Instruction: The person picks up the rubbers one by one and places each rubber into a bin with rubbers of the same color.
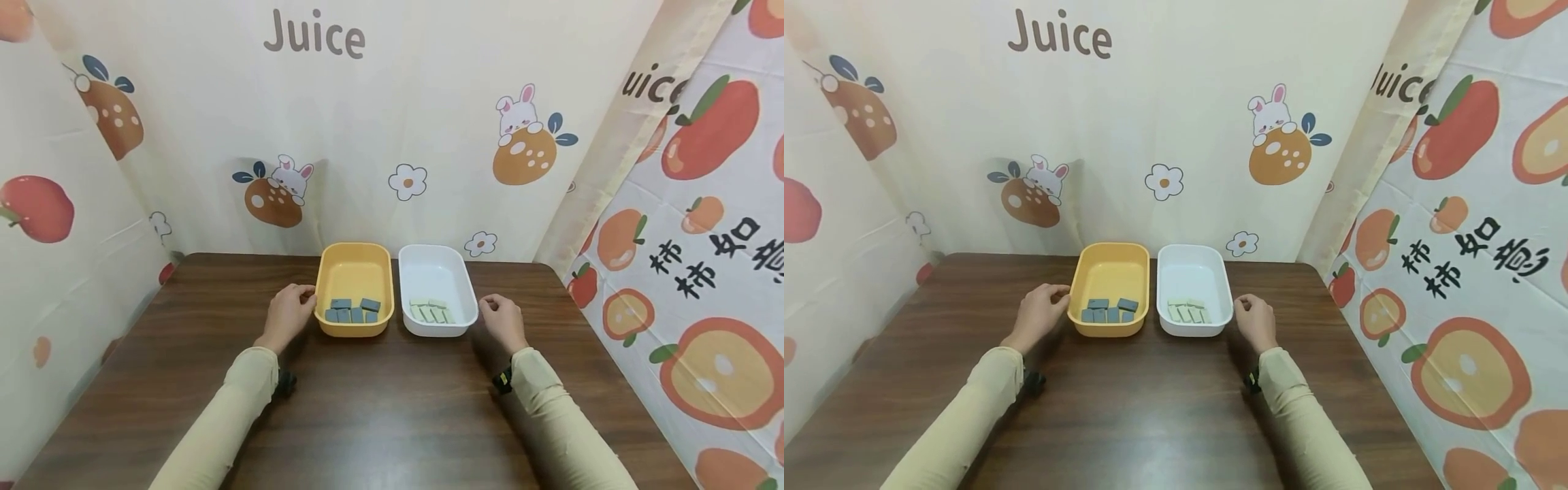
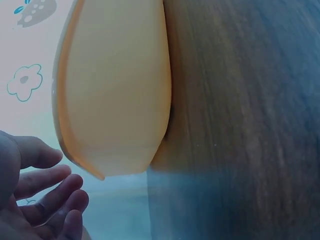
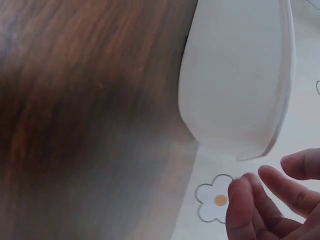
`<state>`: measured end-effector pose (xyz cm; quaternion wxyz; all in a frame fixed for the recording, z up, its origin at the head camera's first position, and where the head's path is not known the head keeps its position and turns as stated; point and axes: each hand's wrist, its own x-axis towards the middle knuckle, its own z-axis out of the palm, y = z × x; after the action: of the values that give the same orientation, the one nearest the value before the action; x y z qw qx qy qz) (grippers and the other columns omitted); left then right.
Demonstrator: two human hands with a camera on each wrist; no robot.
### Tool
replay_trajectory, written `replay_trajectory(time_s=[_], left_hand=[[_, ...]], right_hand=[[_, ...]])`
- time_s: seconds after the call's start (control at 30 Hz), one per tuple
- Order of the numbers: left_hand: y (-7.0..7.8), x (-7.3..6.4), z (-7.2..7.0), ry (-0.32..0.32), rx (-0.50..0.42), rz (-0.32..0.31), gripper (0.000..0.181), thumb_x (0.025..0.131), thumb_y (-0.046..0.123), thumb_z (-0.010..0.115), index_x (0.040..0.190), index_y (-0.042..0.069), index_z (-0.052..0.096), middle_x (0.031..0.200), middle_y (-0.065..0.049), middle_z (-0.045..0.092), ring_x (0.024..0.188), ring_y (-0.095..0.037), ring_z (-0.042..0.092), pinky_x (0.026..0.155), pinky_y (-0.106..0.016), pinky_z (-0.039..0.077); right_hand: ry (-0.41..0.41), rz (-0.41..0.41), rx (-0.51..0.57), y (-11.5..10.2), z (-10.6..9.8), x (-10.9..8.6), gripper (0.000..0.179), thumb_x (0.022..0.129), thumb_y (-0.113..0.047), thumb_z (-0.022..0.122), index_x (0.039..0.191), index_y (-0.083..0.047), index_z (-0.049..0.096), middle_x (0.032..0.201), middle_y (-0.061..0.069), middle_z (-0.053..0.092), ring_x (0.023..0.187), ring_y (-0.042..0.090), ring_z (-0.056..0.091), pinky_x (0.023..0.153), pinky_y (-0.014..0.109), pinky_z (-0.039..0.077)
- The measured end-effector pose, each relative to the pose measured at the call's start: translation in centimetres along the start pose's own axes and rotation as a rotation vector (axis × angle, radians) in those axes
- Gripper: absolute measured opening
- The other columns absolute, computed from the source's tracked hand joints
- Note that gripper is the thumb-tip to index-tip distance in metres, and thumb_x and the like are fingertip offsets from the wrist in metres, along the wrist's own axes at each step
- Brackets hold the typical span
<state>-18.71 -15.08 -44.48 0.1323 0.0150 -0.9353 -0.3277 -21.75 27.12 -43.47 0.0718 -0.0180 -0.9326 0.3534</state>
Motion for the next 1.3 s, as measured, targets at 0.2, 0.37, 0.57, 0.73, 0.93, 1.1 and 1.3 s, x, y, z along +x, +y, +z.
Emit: replay_trajectory(time_s=[0.2, 0.37, 0.57, 0.73, 0.93, 1.1, 1.3], left_hand=[[0.7, 0.3, -0.8, 0.049, 0.014, 0.049, 0.032, 0.096, 0.021, 0.058, 0.119, 0.001, 0.067, 0.115, -0.020, 0.067, 0.109, -0.038, 0.061, 0.096, -0.054, 0.046], [1.7, 0.7, -1.8, 0.019, 0.073, 0.111, 0.042, 0.099, 0.029, 0.053, 0.129, 0.001, 0.061, 0.131, -0.022, 0.060, 0.125, -0.040, 0.053, 0.104, -0.057, 0.040], [3.0, 0.6, -2.2, -0.090, 0.218, 0.158, 0.055, 0.101, 0.038, 0.046, 0.145, 0.006, 0.045, 0.152, -0.023, 0.039, 0.143, -0.042, 0.029, 0.112, -0.062, 0.028], [3.9, 0.6, -2.1, -0.204, 0.255, 0.139, 0.073, 0.098, 0.054, 0.044, 0.154, 0.010, 0.029, 0.161, -0.023, 0.016, 0.149, -0.044, 0.007, 0.117, -0.063, 0.013], [4.5, 0.7, -2.0, -0.262, 0.287, 0.109, 0.087, 0.092, 0.067, 0.043, 0.157, 0.015, 0.017, 0.164, -0.021, 0.003, 0.149, -0.046, -0.005, 0.115, -0.067, 0.003], [4.7, 0.6, -1.5, -0.292, 0.295, 0.077, 0.103, 0.085, 0.074, 0.047, 0.158, 0.011, 0.010, 0.163, -0.022, -0.003, 0.147, -0.050, -0.009, 0.113, -0.070, 0.000], [4.4, 0.3, -0.7, -0.304, 0.316, 0.062, 0.106, 0.085, 0.074, 0.048, 0.156, 0.004, 0.011, 0.162, -0.026, 0.000, 0.147, -0.050, -0.004, 0.113, -0.071, 0.002]], right_hand=[[0.040, -0.057, -0.071, -0.9, -0.2, 0.0, 0.033, 0.098, -0.024, 0.050, 0.110, 0.000, 0.069, 0.101, 0.020, 0.066, 0.089, 0.032, 0.060, 0.074, 0.042, 0.048], [0.049, -0.128, -0.102, -1.9, 0.0, -0.1, 0.038, 0.100, -0.028, 0.050, 0.119, 0.002, 0.064, 0.113, 0.023, 0.060, 0.104, 0.037, 0.054, 0.088, 0.051, 0.046], [-0.068, -0.262, -0.246, -3.3, 0.7, -0.1, 0.057, 0.100, -0.037, 0.048, 0.143, 0.000, 0.044, 0.147, 0.028, 0.042, 0.137, 0.047, 0.033, 0.111, 0.063, 0.027], [-0.148, -0.295, -0.359, -4.6, 1.2, -0.3, 0.074, 0.098, -0.050, 0.047, 0.154, -0.007, 0.027, 0.158, 0.027, 0.023, 0.146, 0.049, 0.012, 0.113, 0.067, 0.017], [-0.204, -0.279, -0.428, -5.8, 1.7, -0.3, 0.087, 0.093, -0.065, 0.043, 0.157, -0.012, 0.017, 0.162, 0.026, 0.004, 0.148, 0.046, -0.011, 0.115, 0.068, 0.003], [-0.258, -0.227, -0.433, -6.2, 2.2, -0.3, 0.095, 0.089, -0.074, 0.038, 0.158, -0.016, 0.009, 0.163, 0.023, -0.007, 0.148, 0.044, -0.016, 0.114, 0.069, -0.001], [-0.291, -0.206, -0.426, -6.5, 2.6, -0.5, 0.097, 0.089, -0.075, 0.036, 0.158, -0.016, 0.005, 0.162, 0.026, -0.007, 0.147, 0.047, -0.013, 0.112, 0.072, 0.000]])
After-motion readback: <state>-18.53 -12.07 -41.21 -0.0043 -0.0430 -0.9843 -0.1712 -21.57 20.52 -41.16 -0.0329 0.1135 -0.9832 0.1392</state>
